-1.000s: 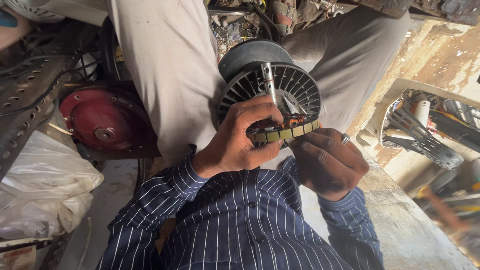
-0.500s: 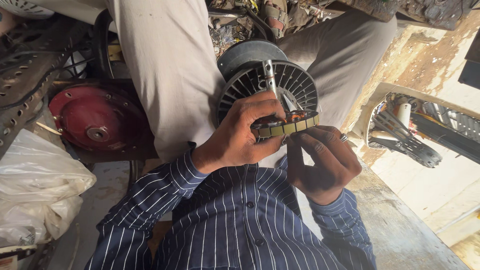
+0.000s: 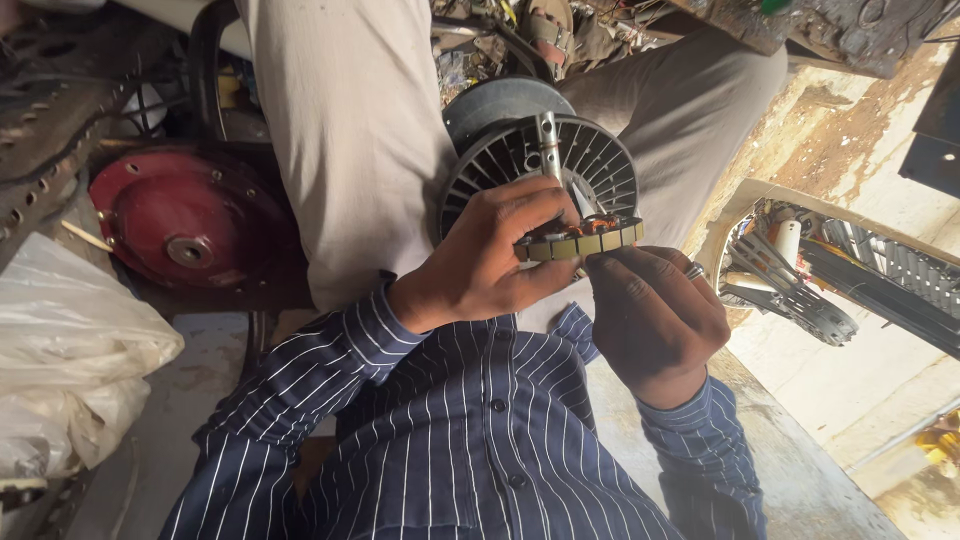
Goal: The person repairs a fan motor by inserting small white strips into the stator slots and trimming the excess material with shears.
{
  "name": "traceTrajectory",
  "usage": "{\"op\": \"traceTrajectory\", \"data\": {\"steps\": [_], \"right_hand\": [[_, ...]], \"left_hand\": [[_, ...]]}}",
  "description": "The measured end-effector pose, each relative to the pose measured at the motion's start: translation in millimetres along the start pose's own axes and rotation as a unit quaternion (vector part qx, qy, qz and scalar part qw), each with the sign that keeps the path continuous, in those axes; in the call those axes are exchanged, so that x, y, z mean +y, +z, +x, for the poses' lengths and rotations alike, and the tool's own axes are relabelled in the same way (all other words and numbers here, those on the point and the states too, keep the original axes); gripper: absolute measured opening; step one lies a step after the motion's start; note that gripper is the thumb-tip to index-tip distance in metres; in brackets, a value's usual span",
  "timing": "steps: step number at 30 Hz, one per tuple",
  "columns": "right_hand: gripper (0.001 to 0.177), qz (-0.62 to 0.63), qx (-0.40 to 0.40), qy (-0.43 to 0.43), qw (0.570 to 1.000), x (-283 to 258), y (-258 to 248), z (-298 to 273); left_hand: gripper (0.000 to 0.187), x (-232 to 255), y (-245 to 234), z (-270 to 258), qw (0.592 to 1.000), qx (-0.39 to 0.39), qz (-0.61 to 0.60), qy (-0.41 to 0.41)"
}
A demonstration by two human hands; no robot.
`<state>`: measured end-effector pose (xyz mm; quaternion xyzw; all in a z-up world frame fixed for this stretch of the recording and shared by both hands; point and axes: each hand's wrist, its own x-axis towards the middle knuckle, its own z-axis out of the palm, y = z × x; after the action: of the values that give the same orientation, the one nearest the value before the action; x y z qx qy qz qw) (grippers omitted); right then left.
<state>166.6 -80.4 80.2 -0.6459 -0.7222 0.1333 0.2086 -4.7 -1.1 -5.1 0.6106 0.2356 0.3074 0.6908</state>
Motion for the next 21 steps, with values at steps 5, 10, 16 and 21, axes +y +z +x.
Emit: {"op": "traceTrajectory", "data": {"steps": [5, 10, 16, 21], "right_hand": [[0.016, -0.023, -0.005, -0.014, 1.0, 1, 1, -2], [0.016, -0.002, 0.002, -0.014, 1.0, 0, 2, 0], [0.027, 0.12, 0.057, 0.109, 0.985, 20, 11, -10], [0.027, 0.403, 0.098, 0.253, 0.874, 33, 30, -30]], "left_hand": [[0.027, -3, 7, -4, 0.999, 0.015, 0.043, -0.005], [0.036, -1, -2, -6, 0.998, 0.002, 0.053, 0.033], [0.034, 4, -2, 1, 0.996, 0.018, 0.078, 0.03], [0.036, -5, 1, 0, 0.996, 0.027, 0.076, 0.027]]}}
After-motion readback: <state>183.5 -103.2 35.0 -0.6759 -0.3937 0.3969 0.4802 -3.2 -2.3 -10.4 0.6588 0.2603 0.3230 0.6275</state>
